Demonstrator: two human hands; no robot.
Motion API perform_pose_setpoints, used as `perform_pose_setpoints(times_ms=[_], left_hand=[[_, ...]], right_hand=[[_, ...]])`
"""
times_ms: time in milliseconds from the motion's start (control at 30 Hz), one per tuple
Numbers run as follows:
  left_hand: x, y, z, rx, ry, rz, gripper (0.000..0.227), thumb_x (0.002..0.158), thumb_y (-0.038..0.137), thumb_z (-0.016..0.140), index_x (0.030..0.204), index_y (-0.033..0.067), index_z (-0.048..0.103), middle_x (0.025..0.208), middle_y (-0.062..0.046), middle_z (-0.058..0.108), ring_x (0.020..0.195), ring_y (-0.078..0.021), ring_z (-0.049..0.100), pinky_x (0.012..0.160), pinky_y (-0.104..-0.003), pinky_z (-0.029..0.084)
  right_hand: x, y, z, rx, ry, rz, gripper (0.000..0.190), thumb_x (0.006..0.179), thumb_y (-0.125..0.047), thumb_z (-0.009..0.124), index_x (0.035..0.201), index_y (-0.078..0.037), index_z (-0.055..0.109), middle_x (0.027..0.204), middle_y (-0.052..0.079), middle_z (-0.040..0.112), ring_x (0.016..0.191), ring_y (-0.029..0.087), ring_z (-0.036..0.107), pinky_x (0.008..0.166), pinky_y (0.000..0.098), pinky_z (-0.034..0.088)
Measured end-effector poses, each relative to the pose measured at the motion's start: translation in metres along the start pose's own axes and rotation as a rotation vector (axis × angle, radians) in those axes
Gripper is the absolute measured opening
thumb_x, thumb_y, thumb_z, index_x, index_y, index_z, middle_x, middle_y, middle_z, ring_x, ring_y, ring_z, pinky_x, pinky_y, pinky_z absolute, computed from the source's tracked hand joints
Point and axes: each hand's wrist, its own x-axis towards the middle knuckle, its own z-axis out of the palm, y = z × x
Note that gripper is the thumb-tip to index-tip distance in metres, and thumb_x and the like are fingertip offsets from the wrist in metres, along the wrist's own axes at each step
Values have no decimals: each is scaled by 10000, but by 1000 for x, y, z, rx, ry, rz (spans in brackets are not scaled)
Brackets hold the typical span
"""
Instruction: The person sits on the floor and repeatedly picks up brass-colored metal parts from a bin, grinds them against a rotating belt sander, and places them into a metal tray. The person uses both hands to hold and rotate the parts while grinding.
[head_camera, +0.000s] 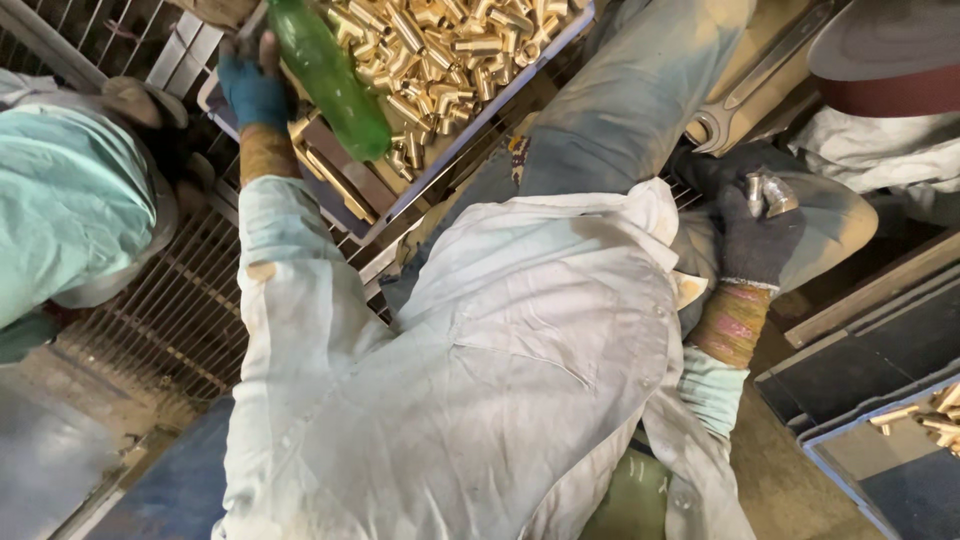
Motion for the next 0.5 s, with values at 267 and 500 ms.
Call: perform_pose_setpoints(times_ms=[267, 500], left_hand=[[58, 50, 19, 493, -290, 86, 277, 983, 199, 779, 1122, 17, 622, 1114, -189, 702, 1024, -346, 656, 906, -430, 533], [71, 87, 41, 600, -395, 175, 200, 964, 219, 744, 1083, 78, 668, 1068, -182, 715, 996, -367, 669, 876, -452, 537]], right_hand=[[2, -16, 5, -13, 31, 106, 352, 917, -135, 865, 1185, 35, 711, 1103, 117, 708, 977, 177, 651, 893, 323, 541], [6, -39, 6, -64, 11, 70, 344, 909, -134, 862, 1165, 50, 724, 1065, 104, 740, 937, 178, 680, 865, 316, 546]])
